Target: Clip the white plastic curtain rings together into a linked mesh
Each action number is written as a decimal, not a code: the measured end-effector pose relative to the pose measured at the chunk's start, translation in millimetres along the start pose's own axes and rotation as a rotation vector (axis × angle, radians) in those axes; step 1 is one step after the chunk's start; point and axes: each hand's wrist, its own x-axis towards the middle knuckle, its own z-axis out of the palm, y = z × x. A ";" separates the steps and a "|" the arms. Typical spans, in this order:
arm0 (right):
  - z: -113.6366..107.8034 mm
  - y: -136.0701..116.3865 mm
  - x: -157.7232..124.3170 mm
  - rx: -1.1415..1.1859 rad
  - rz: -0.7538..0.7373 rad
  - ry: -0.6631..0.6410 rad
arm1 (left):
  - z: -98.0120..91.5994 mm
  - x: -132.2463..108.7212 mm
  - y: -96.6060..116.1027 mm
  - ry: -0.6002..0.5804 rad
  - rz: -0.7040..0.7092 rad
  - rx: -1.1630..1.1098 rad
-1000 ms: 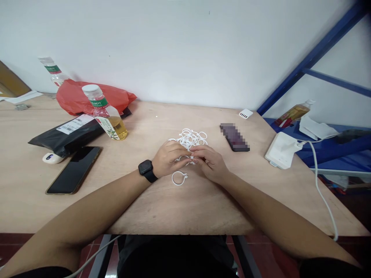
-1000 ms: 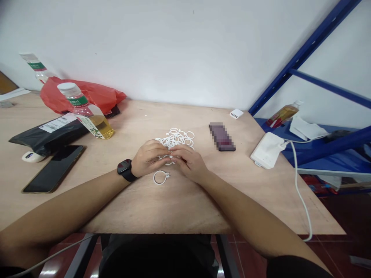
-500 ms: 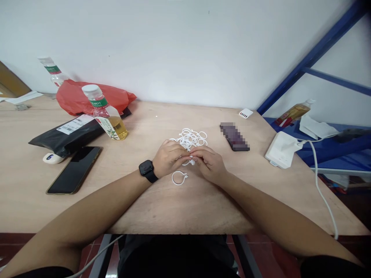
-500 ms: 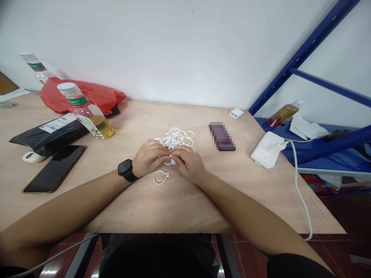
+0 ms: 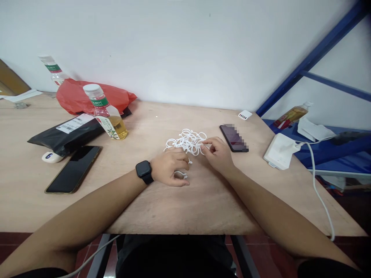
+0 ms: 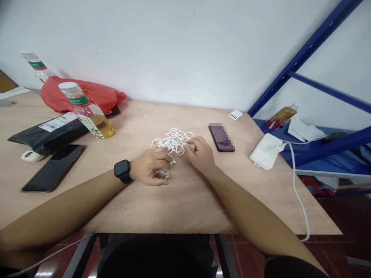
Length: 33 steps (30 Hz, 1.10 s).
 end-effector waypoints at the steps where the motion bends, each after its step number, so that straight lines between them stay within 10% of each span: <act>1: 0.8 0.7 -0.1 0.004 -0.004 -0.003 | 0.6 -0.3 0.5 -0.042 0.002 0.013; 10: 3.9 -11.7 -4.2 0.114 -0.152 -0.015 | 7.2 -0.1 -1.2 -0.074 -0.066 0.066; 19: 3.6 -21.4 -11.7 0.192 -0.396 -0.089 | -0.7 1.2 -1.6 0.372 -0.103 0.156; 33: 10.4 -29.7 -15.4 0.148 -0.324 -0.026 | 6.8 3.6 2.1 0.387 -0.110 0.187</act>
